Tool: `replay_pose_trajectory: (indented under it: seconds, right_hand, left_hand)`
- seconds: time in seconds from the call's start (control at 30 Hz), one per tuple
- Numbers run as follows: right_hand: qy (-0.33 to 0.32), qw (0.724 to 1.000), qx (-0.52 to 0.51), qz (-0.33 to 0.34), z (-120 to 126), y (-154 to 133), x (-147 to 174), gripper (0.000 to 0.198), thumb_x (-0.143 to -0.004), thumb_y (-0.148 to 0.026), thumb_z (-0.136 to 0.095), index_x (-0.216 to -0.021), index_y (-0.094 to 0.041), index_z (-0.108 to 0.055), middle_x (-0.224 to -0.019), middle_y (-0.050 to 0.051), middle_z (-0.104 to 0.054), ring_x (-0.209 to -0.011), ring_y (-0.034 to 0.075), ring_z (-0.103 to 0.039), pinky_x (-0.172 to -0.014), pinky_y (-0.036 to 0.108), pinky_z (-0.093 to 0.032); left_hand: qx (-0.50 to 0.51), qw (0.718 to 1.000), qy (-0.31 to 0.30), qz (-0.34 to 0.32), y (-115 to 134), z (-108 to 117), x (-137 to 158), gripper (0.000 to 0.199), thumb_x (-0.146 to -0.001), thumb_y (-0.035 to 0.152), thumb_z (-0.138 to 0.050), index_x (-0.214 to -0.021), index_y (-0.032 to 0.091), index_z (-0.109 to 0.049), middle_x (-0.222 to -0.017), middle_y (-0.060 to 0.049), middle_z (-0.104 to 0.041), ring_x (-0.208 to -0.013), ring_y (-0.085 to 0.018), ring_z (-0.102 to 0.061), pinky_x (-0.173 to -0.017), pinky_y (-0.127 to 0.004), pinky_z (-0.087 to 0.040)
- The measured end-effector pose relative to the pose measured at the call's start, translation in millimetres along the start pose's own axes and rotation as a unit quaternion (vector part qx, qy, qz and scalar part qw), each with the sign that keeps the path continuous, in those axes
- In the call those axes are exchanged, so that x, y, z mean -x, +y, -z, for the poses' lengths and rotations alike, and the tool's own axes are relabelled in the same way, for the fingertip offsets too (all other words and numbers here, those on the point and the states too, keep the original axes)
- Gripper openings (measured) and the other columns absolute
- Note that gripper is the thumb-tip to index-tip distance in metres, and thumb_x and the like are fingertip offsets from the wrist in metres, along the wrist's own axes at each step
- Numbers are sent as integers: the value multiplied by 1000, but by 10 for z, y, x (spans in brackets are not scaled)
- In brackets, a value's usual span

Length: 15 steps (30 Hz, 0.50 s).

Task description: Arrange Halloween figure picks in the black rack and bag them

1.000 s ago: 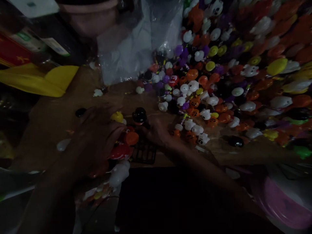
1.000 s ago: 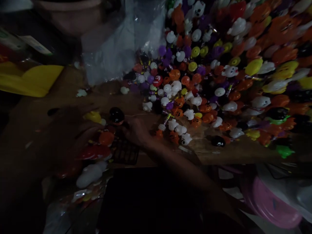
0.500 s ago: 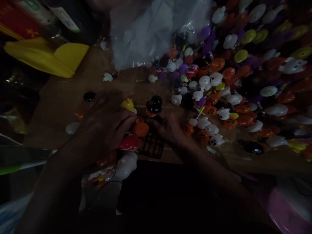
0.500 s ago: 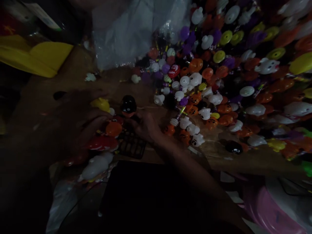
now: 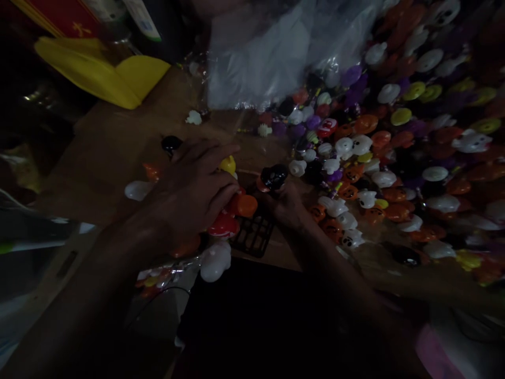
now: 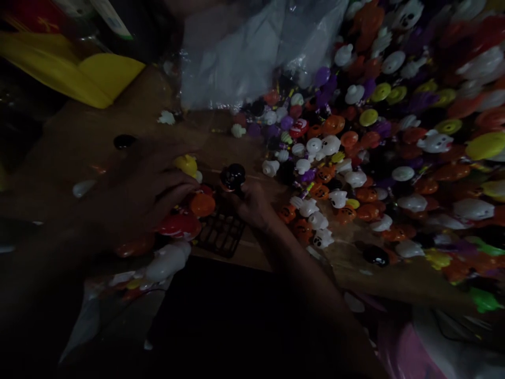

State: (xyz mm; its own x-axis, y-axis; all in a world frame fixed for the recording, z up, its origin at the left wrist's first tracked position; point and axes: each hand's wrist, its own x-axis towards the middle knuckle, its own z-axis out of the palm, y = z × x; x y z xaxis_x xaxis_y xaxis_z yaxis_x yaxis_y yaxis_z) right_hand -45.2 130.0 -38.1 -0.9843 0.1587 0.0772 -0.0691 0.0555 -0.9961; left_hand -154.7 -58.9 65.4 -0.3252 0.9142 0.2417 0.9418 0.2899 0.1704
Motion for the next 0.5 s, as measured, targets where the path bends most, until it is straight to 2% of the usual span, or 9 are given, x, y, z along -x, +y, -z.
replay_pose_trajectory:
  seconds: [0.17,0.27,0.37,0.5]
  right_hand:
    - [8,1000,-3,-6,6,-34,-26,30,-91,-48,-69,-84,-19,-69,-90,3,-70,-86,17,-63,-80,30,-55]
    - [8,1000,-2,0,24,-40,-40,24,-88,-41,-73,-81,-18,-69,-84,2,-67,-80,15,-61,-77,28,-54]
    - [7,1000,-18,-22,30,-15,-40,21,-86,-38,-74,-81,-18,-68,-86,2,-69,-81,16,-63,-75,29,-55]
    - [71,997,-21,-21,-6,41,-32,26,-85,-43,-78,-81,-18,-69,-88,3,-70,-86,18,-65,-79,31,-56]
  left_hand:
    - [14,1000,-4,0,-27,-6,-7,41,-106,36,-42,-92,20,-77,-149,-4,-59,-137,-33,-53,-116,-58,-44]
    - [12,1000,2,6,-23,-13,-2,42,-107,36,-42,-91,18,-77,-151,-6,-57,-138,-33,-52,-118,-56,-44]
    - [9,1000,-7,5,-22,-10,-6,41,-107,35,-42,-95,18,-77,-152,-7,-56,-139,-33,-51,-117,-59,-44]
    - [15,1000,-23,8,-20,8,-17,44,-108,37,-40,-91,17,-75,-153,-8,-55,-138,-35,-52,-116,-61,-43]
